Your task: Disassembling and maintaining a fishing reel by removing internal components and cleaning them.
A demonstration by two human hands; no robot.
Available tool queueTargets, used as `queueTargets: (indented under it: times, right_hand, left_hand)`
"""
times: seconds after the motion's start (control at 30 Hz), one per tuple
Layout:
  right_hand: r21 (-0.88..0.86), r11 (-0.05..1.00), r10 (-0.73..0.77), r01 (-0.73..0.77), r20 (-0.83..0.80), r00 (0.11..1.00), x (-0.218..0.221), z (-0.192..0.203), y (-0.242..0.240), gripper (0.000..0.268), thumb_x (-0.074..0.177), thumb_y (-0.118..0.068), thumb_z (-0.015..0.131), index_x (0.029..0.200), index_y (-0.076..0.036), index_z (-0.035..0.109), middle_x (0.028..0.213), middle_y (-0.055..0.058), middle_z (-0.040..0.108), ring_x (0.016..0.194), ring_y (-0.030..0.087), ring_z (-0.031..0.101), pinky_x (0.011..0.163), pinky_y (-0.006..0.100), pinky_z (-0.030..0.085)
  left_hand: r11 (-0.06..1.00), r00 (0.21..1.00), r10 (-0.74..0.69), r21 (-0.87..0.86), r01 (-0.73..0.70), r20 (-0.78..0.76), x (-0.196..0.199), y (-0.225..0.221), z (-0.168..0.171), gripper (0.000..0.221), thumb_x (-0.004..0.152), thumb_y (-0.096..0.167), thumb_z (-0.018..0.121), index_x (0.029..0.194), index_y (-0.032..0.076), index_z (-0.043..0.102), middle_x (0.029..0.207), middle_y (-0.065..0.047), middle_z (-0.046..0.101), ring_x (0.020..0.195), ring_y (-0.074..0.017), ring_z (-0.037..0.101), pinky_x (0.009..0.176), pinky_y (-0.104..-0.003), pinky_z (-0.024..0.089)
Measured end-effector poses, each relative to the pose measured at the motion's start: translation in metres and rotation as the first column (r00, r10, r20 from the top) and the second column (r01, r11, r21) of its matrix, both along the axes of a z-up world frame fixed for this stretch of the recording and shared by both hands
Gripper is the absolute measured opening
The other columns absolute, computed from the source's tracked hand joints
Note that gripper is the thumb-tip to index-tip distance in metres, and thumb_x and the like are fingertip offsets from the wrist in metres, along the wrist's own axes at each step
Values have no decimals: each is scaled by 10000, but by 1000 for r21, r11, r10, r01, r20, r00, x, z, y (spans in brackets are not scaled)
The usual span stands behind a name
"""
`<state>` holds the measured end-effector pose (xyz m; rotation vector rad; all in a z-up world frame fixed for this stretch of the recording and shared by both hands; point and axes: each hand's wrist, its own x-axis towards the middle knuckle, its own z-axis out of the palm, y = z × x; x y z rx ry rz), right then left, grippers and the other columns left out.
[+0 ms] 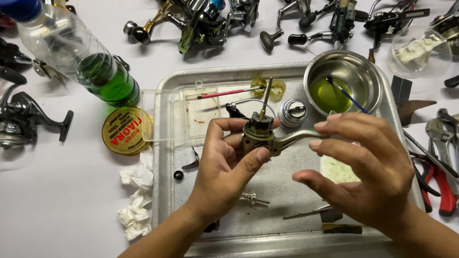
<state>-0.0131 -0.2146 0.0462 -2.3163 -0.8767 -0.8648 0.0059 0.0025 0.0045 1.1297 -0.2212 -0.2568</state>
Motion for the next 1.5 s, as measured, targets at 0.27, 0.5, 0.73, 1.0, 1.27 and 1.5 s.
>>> queueTargets:
  times: [0.27,0.5,0.73,1.0,1.27,1.5]
  right_hand:
    - [578,790,221,203,-577,786,-3,-8,4,683,733,-76,813,1293,-12,428,1233,192,575,1075,265,665,957,314,614]
    - [687,663,371,298,-647,666,1,-28,1,325,735,14,840,904,-89,582,926,117,730,918,193,747,866,291,636]
    - [727,621,386,293,-609,693,-3,-32,0,390,778,19,800,834,-150,453,932,142,725,862,186,719,839,333,632]
    - [718,641,381,270,-603,700,-4,-38,0,392,799,27,789,808,-143,437,943,145,733,881,185,727,838,322,637]
    - [738,633,407,235,-575,710,-4,-35,-1,381,806,-6,795,814,-146,441,937,137,733,874,194,729,826,332,640]
    - [685,692,385,228,-618,686,-5,-35,1,378,779,-6,817,838,-110,459,903,149,742,838,195,746,748,285,660]
  left_hand:
    - [1000,997,15,-5,-15,80,-2,-1,-7,493,905,190,750,1258,60,432,1189,-169,689,1083,-214,690,953,-325,578]
    - [987,970,22,151,-60,244,-3,-2,-7,496,854,150,801,1287,34,588,1192,-111,683,1106,-208,716,1013,-297,625]
    - [917,955,-100,398,-21,280,2,4,14,452,970,314,610,1298,8,564,1054,-127,775,886,-211,777,799,-318,671]
    - [906,934,-85,418,-72,346,0,4,12,229,998,114,598,1212,39,627,986,-49,705,749,-135,681,708,-263,617]
    - [948,947,-83,318,-21,309,0,2,8,192,976,125,632,1140,25,626,972,-82,722,719,-162,723,657,-268,652]
    - [917,957,-265,337,213,116,5,2,7,411,961,436,586,1079,44,622,850,-59,646,686,-165,680,573,-266,600]
